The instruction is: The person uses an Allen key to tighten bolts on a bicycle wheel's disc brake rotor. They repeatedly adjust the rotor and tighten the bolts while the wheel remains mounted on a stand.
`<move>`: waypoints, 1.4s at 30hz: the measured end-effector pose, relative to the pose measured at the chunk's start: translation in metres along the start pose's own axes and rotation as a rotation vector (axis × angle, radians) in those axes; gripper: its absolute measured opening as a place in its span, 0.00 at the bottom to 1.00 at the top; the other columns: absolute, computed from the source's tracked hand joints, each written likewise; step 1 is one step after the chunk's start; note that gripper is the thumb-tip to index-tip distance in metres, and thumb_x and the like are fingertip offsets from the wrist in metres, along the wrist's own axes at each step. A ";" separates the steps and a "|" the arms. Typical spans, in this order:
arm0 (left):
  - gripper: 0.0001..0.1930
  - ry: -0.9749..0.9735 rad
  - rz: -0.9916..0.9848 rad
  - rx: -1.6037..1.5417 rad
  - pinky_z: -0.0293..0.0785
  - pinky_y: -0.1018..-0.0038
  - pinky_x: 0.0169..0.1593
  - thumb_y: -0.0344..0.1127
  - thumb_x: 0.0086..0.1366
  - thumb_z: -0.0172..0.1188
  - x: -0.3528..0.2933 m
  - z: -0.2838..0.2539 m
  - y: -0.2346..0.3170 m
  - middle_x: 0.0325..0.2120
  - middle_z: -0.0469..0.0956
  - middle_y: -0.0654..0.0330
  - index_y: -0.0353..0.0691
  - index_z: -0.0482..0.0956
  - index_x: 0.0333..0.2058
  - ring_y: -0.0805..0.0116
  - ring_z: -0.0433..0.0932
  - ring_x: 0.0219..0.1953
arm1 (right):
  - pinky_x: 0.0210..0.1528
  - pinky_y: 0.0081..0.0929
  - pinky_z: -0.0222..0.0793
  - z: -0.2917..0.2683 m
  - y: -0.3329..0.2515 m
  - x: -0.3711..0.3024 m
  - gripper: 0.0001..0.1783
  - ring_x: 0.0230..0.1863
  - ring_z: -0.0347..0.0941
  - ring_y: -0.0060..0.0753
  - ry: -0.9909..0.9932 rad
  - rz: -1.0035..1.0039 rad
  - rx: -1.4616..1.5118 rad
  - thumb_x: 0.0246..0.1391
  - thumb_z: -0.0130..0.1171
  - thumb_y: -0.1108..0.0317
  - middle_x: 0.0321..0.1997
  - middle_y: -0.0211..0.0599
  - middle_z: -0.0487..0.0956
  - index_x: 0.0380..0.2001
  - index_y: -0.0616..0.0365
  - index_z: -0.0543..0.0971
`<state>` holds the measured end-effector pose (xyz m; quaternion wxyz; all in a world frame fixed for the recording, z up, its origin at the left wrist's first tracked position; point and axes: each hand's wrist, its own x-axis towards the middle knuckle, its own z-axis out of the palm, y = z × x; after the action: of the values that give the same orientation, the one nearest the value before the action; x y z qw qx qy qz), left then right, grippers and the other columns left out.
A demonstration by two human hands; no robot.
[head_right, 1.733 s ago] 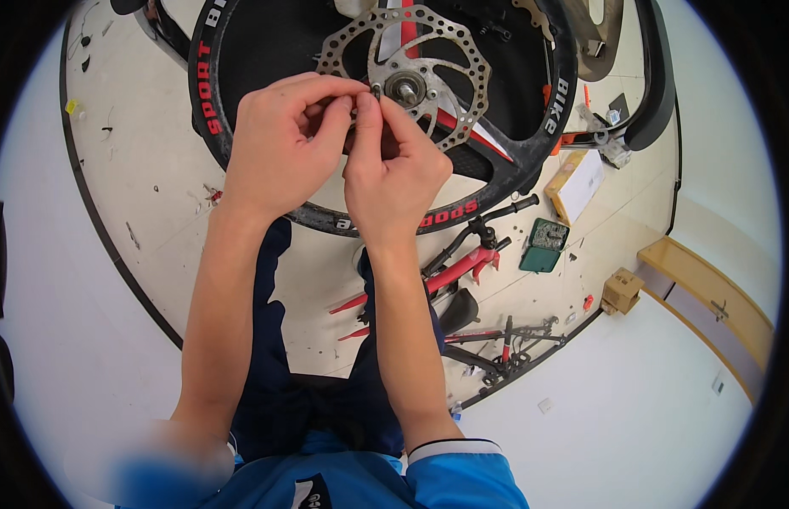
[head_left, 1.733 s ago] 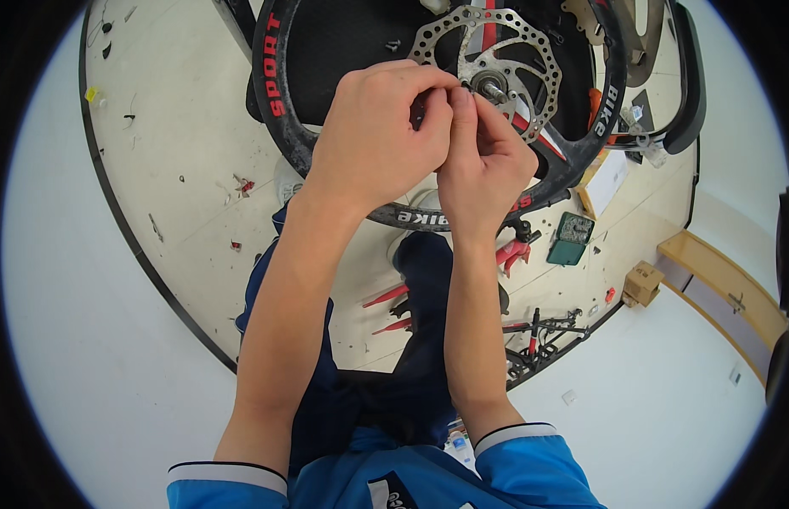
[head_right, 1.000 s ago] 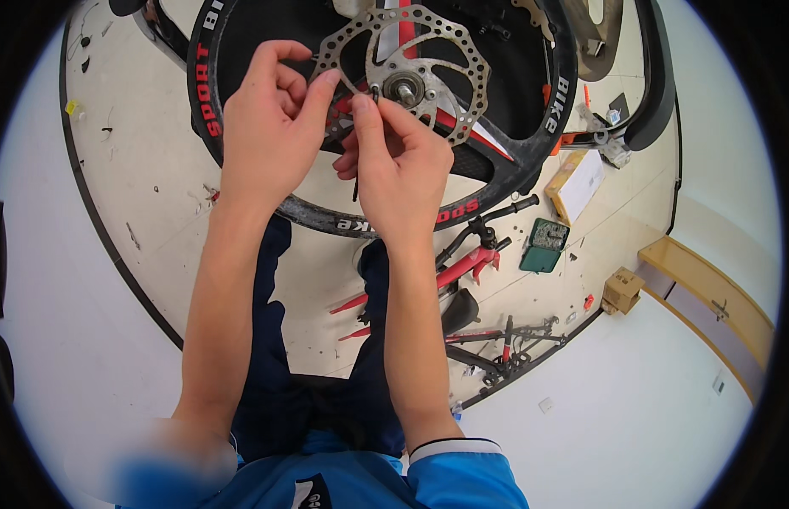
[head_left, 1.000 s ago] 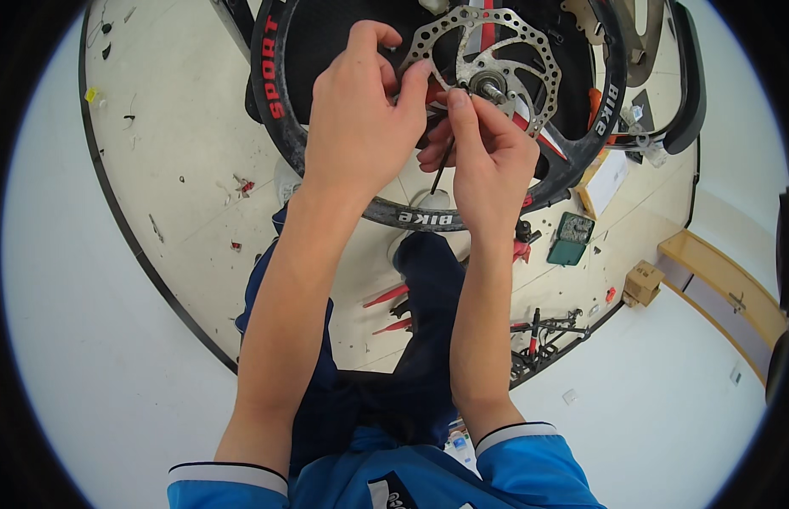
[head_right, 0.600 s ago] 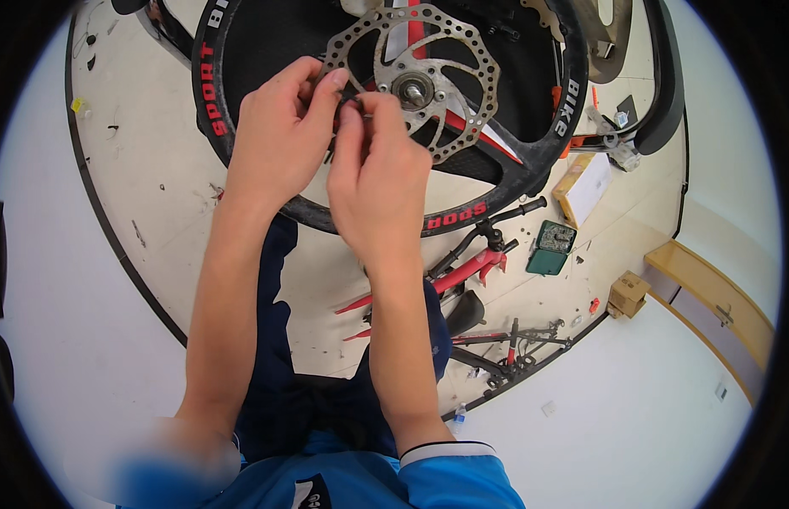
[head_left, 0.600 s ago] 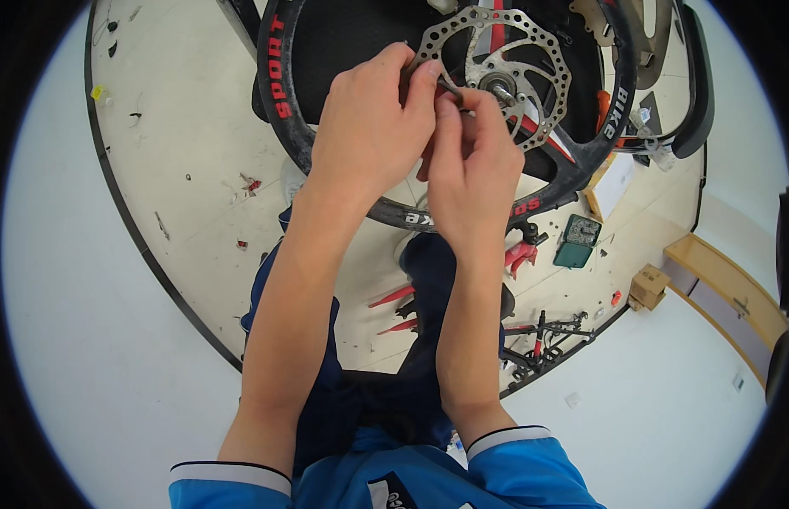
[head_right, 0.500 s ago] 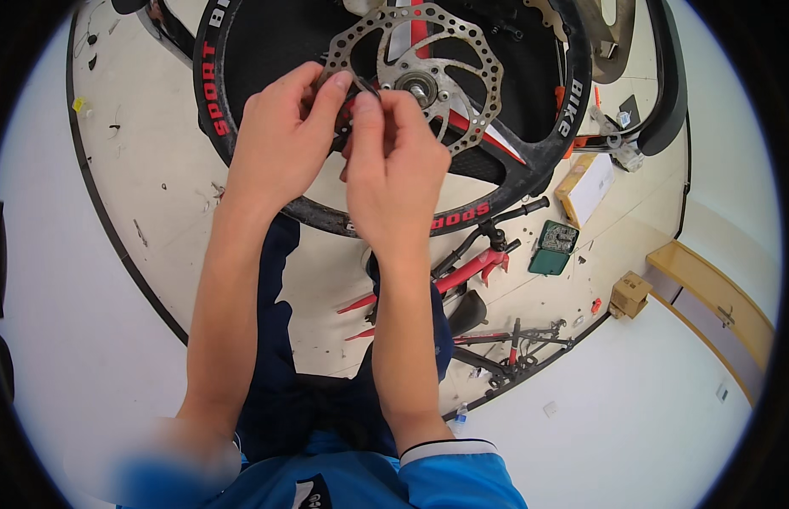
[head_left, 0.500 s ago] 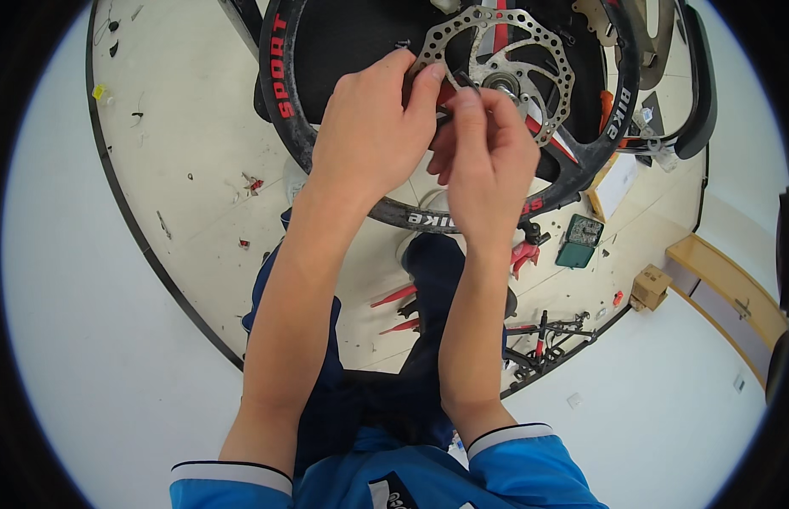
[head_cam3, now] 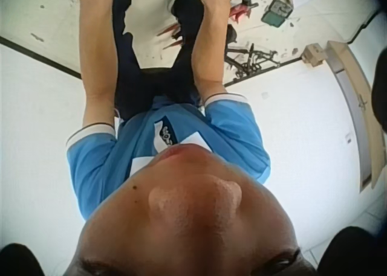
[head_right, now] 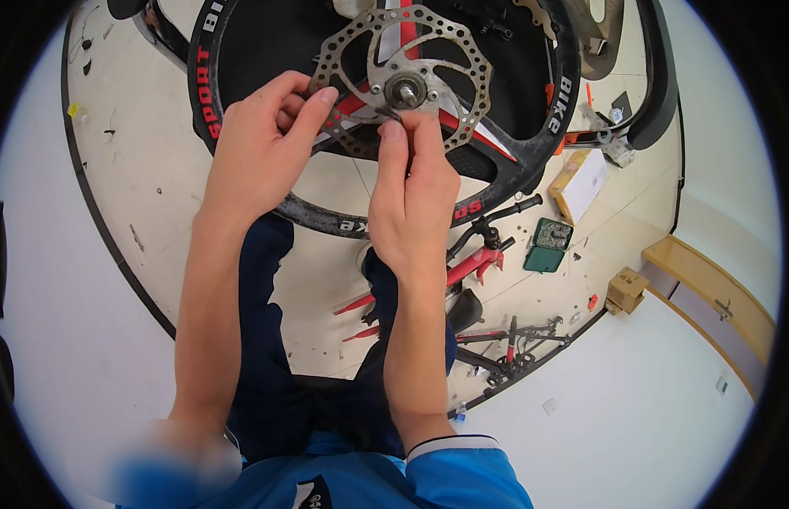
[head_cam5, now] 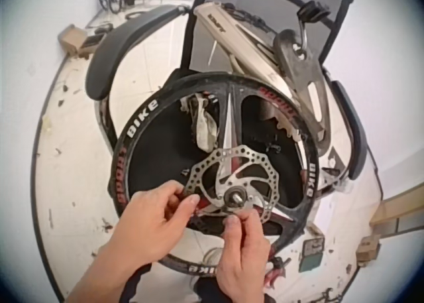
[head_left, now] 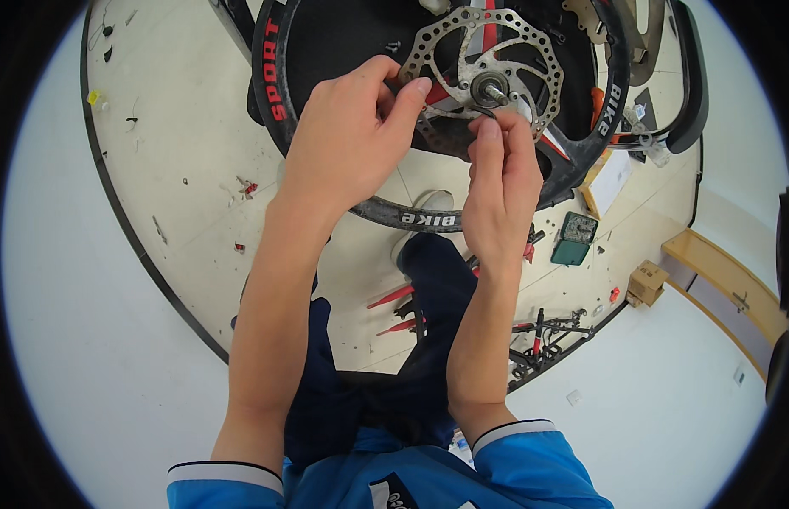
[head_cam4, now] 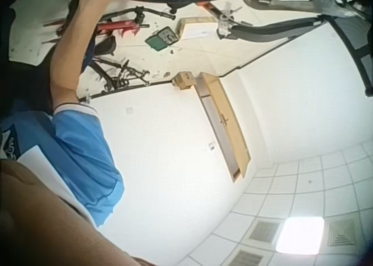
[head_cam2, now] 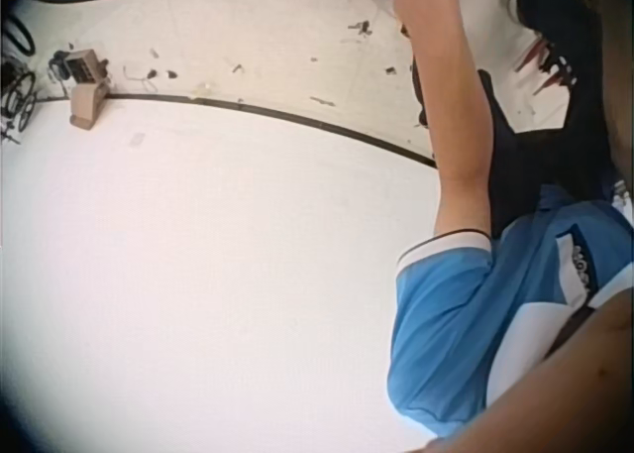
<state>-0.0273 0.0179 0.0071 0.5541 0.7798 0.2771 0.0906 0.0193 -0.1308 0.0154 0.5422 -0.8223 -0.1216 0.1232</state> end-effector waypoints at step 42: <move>0.15 0.496 0.319 -0.034 0.68 0.67 0.33 0.41 0.64 0.67 0.022 0.040 -0.005 0.25 0.68 0.61 0.37 0.75 0.38 0.63 0.69 0.28 | 0.31 0.15 0.70 -0.004 0.019 0.010 0.10 0.26 0.73 0.13 0.151 -0.128 0.015 0.57 0.70 0.73 0.25 0.31 0.82 0.29 0.67 0.78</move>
<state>0.0068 -0.0017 -0.0159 0.4612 0.7580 0.2764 0.3693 0.0312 -0.1384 -0.0011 0.5625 -0.8158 -0.1318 0.0267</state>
